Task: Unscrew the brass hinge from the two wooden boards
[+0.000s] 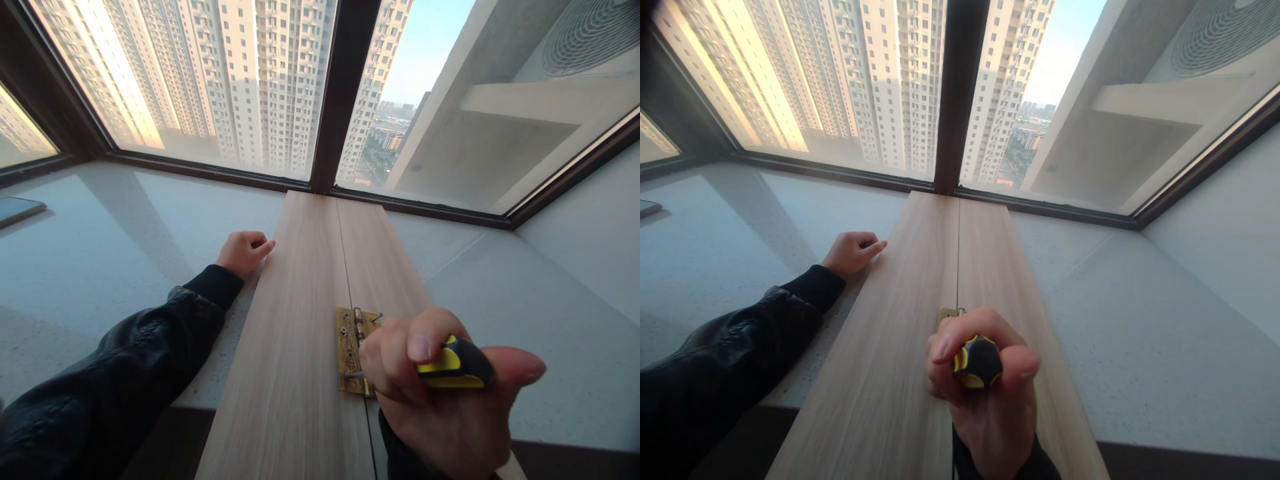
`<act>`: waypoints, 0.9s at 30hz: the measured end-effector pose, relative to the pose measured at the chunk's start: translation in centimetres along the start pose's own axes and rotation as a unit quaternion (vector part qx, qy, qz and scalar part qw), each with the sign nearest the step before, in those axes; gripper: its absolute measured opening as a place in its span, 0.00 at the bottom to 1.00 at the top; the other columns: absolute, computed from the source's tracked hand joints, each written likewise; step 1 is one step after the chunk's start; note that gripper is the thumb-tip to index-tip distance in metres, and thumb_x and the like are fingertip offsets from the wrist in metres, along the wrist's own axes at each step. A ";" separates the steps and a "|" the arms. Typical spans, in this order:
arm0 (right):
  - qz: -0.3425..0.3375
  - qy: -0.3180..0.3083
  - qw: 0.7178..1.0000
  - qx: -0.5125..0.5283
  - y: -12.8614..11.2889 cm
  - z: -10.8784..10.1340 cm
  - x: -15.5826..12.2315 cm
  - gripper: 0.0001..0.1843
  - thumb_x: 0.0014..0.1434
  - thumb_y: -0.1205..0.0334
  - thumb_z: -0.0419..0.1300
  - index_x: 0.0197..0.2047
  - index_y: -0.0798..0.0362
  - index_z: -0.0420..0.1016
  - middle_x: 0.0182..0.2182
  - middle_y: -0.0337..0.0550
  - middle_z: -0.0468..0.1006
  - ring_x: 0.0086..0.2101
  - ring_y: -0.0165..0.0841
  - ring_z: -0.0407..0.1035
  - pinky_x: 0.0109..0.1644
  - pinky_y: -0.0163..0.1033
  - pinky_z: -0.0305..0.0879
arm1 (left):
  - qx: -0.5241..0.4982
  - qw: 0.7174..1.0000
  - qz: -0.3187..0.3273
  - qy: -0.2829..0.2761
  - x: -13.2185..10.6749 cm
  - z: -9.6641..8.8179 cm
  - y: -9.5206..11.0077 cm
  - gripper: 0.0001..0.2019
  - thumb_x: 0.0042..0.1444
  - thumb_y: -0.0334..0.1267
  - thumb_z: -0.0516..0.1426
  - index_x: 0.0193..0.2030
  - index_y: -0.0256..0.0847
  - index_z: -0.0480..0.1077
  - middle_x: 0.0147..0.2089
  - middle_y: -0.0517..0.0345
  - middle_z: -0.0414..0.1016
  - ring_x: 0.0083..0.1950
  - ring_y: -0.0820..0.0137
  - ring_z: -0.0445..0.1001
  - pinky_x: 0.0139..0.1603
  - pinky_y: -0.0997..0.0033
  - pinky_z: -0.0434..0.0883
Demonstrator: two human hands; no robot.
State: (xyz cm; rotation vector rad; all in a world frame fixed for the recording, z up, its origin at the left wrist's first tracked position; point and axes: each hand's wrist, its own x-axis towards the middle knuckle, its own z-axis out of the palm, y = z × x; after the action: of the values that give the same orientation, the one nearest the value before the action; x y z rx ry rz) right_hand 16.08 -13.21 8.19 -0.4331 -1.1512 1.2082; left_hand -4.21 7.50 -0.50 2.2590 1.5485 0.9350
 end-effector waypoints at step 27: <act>-0.063 0.097 0.965 -0.234 -2.2 -1.7 -2.0 0.19 0.62 0.43 0.57 0.38 0.52 0.65 0.30 0.41 0.65 0.32 0.31 0.63 0.35 0.36 0.63 | 0.001 1.000 -0.003 -0.002 -0.1 0.2 -0.1 0.20 0.53 0.49 0.52 0.18 0.37 0.60 0.18 0.65 0.53 0.23 0.76 0.55 0.26 0.74 0.52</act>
State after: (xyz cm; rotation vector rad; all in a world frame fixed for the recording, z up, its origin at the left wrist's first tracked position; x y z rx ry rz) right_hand 18.79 -15.29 8.26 -0.8039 -1.2704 0.7578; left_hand -4.21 7.49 -0.73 2.2552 1.5549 0.9264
